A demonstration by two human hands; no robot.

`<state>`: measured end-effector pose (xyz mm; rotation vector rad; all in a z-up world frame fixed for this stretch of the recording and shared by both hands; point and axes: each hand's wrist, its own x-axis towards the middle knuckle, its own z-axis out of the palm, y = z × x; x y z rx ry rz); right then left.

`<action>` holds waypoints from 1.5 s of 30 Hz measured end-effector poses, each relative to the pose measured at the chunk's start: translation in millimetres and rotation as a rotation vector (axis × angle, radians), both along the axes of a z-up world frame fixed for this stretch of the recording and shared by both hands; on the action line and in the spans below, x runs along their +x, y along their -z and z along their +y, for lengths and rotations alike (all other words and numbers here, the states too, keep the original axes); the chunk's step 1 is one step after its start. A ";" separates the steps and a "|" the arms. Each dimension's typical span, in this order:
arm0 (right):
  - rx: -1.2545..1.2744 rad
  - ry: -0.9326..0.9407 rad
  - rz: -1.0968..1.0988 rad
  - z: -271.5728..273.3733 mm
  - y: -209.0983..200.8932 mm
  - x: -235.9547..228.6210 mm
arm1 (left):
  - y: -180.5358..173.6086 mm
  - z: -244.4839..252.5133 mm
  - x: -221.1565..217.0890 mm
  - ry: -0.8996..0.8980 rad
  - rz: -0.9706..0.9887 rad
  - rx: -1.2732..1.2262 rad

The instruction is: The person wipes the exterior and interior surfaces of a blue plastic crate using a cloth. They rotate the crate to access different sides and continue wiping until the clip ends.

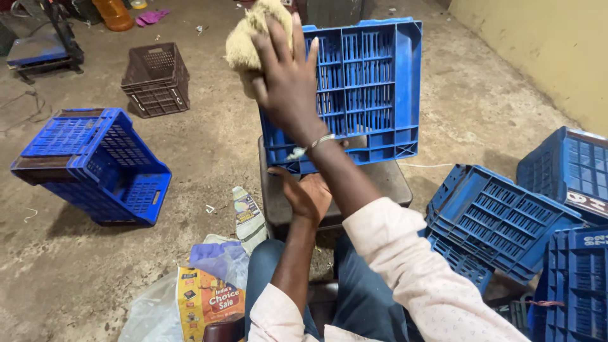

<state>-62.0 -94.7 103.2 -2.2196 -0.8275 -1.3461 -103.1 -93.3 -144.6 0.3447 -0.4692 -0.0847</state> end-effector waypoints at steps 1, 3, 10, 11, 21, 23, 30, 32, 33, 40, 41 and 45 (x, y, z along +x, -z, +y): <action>-0.034 0.022 0.047 3.1 10.7 -9.1 | -3.1 2.0 2.3 -0.108 0.116 0.130; -0.110 0.063 0.108 5.1 24.3 -21.0 | -24.1 5.9 25.3 -0.007 0.065 -0.054; -0.131 0.071 0.284 -20.9 74.8 -89.5 | -50.7 -7.6 -6.4 0.103 0.041 -0.161; -0.125 0.059 0.335 -23.0 76.9 -91.1 | -51.2 -9.2 -10.2 0.106 0.048 -0.166; 0.000 0.084 0.078 21.9 18.5 -2.9 | -43.6 15.4 -32.6 0.302 0.263 -0.636; 0.001 0.123 0.063 26.8 17.9 -8.4 | -47.0 16.3 -37.0 0.174 0.275 -0.469; -0.096 0.189 0.261 15.5 56.3 -81.3 | -68.8 14.2 -26.6 0.033 0.110 -0.157; -0.083 0.179 0.271 12.3 58.0 -81.4 | -68.5 9.8 -26.5 0.023 0.096 -0.151; -0.086 0.174 0.297 13.4 54.0 -73.8 | -66.7 8.9 -28.4 -0.017 0.100 -0.124; -0.023 0.178 0.270 34.1 8.1 -11.6 | -48.8 12.3 -35.0 0.226 0.217 -0.380; -0.012 0.189 0.256 37.6 2.2 -11.1 | -48.6 12.4 -33.2 0.174 0.238 -0.366; -0.070 0.225 0.405 33.9 -5.0 -36.5 | -57.3 10.4 -19.0 0.103 0.257 -0.397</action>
